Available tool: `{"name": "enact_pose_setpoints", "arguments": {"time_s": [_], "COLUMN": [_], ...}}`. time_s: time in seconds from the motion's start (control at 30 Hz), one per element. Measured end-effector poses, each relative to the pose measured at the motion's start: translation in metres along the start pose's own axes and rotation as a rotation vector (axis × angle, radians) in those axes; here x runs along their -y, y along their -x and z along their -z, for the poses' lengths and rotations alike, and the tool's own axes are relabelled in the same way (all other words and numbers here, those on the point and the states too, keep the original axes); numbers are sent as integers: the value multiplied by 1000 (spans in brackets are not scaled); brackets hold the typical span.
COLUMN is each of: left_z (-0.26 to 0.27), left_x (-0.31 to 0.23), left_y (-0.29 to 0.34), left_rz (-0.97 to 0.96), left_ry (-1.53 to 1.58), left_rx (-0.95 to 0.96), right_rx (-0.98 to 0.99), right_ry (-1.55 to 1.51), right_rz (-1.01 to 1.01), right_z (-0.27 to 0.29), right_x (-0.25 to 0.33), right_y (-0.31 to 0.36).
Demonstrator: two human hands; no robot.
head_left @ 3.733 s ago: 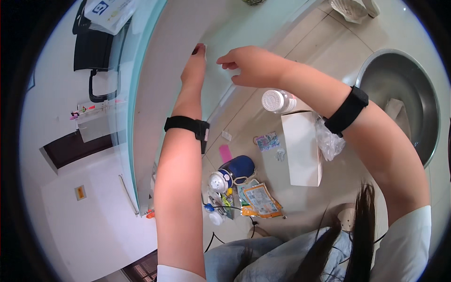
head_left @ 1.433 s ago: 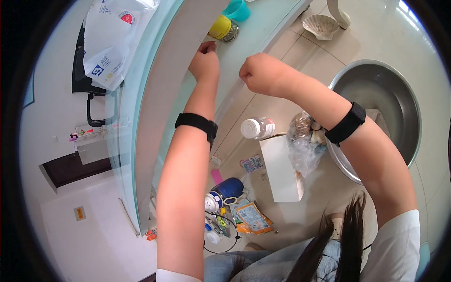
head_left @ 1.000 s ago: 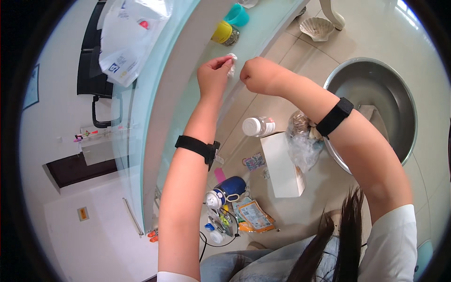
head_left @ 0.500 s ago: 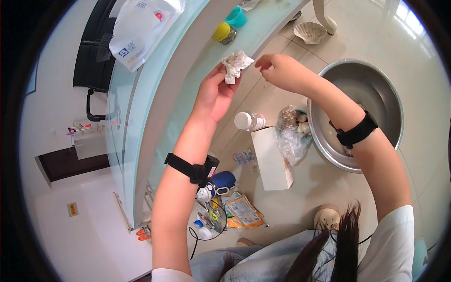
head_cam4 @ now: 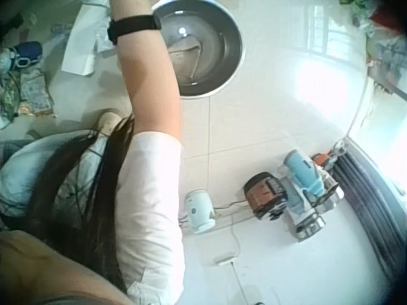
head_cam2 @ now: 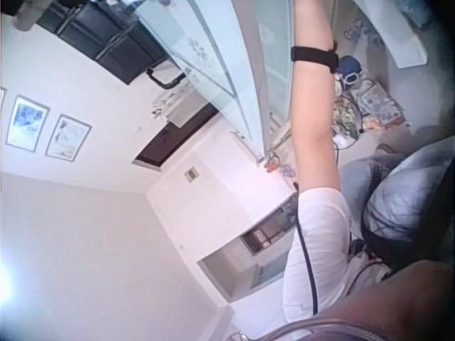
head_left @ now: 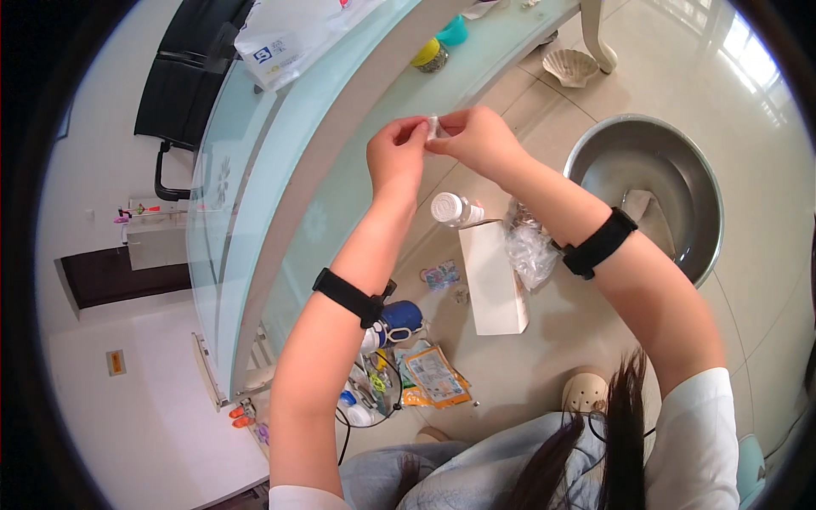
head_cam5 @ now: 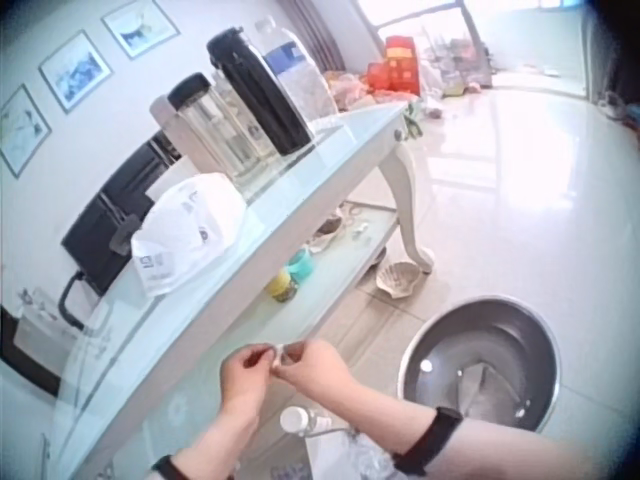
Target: Wiping a glass table with a damp cloth and paper towels.
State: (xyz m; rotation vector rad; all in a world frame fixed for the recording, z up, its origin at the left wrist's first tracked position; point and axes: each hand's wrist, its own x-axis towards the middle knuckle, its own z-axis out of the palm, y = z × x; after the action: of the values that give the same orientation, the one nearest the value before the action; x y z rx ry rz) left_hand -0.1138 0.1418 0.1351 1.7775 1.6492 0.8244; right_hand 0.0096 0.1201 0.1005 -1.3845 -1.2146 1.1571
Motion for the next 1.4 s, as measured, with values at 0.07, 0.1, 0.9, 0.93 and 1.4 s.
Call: {"name": "enact_pose_setpoints", "arguments": {"time_s": [0.07,0.1,0.9,0.93,1.4], "left_z": [7,10,31,31,33], "left_x": [5,7,59,58,65], "left_y": [0,-1,-21,-24,-23], "left_rz": [108,104,-57,-50,-30], "left_ry": [243,243,-247,-261,-238], "left_rx": [93,92,223,250,239], "right_rx": [3,5,-302,-258,-584], "right_ry": [-29,-55,744,677,646], "right_rz": [15,26,575,547,373], "right_z": [-5,-8,55,36,127], "right_x": [-1,-3,-48,-52,-29], "right_y": [-4,-6,-108,-100,-121]}}
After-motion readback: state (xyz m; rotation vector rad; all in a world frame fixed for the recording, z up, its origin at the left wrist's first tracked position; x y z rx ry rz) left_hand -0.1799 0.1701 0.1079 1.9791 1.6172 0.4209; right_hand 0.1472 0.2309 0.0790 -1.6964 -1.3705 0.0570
